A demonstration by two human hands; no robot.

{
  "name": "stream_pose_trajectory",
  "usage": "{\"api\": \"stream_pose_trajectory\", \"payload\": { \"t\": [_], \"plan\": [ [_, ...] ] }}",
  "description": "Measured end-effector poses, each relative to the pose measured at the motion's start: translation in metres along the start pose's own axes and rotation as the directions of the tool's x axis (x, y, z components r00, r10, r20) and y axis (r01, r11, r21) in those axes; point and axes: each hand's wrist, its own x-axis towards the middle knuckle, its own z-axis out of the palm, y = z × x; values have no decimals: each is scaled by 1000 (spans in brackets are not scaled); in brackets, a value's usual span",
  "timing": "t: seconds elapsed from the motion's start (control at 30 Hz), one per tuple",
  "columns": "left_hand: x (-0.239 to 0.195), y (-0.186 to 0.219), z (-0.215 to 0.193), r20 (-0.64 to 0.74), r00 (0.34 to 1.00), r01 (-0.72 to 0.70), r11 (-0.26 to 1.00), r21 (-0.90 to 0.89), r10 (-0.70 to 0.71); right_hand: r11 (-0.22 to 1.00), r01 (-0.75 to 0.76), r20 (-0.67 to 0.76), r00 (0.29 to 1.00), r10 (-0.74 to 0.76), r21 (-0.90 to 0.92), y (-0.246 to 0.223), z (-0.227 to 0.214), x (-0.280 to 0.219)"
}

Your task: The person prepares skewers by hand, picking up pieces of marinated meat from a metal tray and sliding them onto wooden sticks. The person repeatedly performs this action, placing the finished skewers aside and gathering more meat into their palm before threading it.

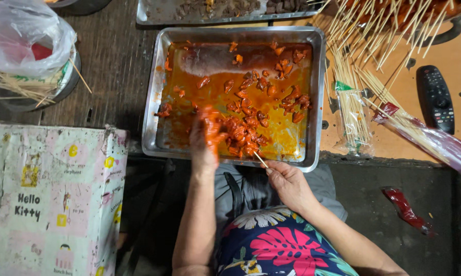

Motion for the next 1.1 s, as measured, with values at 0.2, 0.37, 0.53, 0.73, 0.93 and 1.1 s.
{"api": "stream_pose_trajectory", "payload": {
  "t": [0.2,0.37,0.53,0.73,0.93,1.1],
  "plan": [
    [-2,-12,-18,53,999,-6,986,166,-3,997,-63,-15,998,63,41,-6,-4,0],
    [-19,-72,24,-11,995,99,972,-214,-104,996,-26,-11,1000,25,-88,-6,4,2],
    [-22,-59,37,22,1000,22,956,-291,-17,989,-61,-70,996,51,-136,-13,-9,-6],
    [28,12,-34,397,759,-487,44,872,516,980,-24,-127,992,-2,-198,-17,-31,-12],
    [84,29,-53,522,740,-540,-88,837,424,996,-8,-131,991,-4,-92,-23,-33,-10],
    [93,46,-55,474,854,-481,-19,876,214,995,-45,-221,975,23,-94,-39,-37,-15]
  ]
}}
